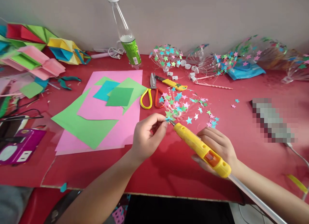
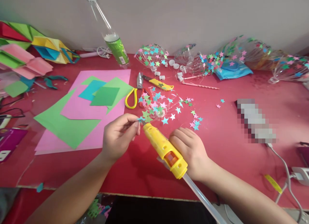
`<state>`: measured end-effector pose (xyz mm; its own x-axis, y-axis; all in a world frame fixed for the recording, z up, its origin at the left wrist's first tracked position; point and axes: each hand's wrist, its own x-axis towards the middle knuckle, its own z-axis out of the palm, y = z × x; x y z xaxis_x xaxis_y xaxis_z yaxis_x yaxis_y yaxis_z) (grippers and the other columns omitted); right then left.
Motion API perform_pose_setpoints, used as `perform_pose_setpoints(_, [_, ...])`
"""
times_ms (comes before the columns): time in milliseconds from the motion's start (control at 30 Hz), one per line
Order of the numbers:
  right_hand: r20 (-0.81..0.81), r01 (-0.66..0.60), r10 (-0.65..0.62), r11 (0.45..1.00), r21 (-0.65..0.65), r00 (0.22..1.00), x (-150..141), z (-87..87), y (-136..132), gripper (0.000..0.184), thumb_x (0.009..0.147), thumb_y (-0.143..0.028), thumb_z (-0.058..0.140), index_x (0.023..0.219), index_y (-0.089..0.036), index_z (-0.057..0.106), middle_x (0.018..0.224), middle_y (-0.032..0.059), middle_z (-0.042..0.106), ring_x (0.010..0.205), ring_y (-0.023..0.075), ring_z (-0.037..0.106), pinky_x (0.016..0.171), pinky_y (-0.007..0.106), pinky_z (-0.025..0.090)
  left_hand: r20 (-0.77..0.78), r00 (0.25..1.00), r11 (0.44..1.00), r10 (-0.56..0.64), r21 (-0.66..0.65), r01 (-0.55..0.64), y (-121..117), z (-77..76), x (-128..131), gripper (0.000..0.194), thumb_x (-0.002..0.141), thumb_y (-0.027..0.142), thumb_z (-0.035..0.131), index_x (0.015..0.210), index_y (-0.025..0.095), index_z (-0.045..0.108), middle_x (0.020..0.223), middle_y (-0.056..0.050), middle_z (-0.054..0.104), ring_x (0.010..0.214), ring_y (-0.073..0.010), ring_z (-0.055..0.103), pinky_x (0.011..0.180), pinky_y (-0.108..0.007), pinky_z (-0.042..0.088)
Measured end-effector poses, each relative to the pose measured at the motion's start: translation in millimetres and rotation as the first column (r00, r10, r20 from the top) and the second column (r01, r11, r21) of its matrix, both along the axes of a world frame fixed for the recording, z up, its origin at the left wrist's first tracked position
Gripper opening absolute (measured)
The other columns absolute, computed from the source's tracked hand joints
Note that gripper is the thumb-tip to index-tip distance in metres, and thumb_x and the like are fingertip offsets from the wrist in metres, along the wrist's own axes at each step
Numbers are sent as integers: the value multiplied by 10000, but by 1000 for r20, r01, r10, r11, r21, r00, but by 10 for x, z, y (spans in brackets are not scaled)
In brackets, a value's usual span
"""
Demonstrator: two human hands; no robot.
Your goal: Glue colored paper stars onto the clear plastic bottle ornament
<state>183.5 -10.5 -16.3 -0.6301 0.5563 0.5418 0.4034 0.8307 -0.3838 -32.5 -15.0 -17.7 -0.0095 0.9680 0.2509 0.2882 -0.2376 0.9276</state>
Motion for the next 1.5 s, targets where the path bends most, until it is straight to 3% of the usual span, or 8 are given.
perform_pose_setpoints(1200, [-28,43,-46,994,-104,999,-4,-11,-28,208,861,-271,512,697,-229,391,625,-23,407,539,122,364,504,267,326,-77,996,996,42,76,-37,-12,-7,0,133,896,193,499,779,181,559,569,36,522,475,-85,475,465,-201,393])
perform_pose_setpoints(1333, [-4,51,-52,994,-99,999,-2,-5,-28,211,862,-268,518,693,-226,398,621,-21,419,537,120,368,503,268,325,-263,960,972,98,234,-36,5,11,-19,117,867,140,515,769,181,563,569,36,540,469,-83,479,484,-208,393])
perform_pose_setpoints(1433, [26,76,-74,993,-92,997,22,0,-23,211,855,-254,533,686,-219,411,619,-16,426,543,122,368,504,275,319,-448,878,879,169,471,71,2,16,-68,129,801,55,548,818,177,588,572,31,545,475,-89,463,485,-225,360])
perform_pose_setpoints(1500, [49,56,-51,994,-94,997,36,2,-21,159,857,-242,529,721,-203,455,657,8,479,577,136,413,526,287,352,-463,861,813,213,572,107,-19,17,-106,190,773,24,558,872,181,603,583,27,557,487,-94,468,482,-230,354])
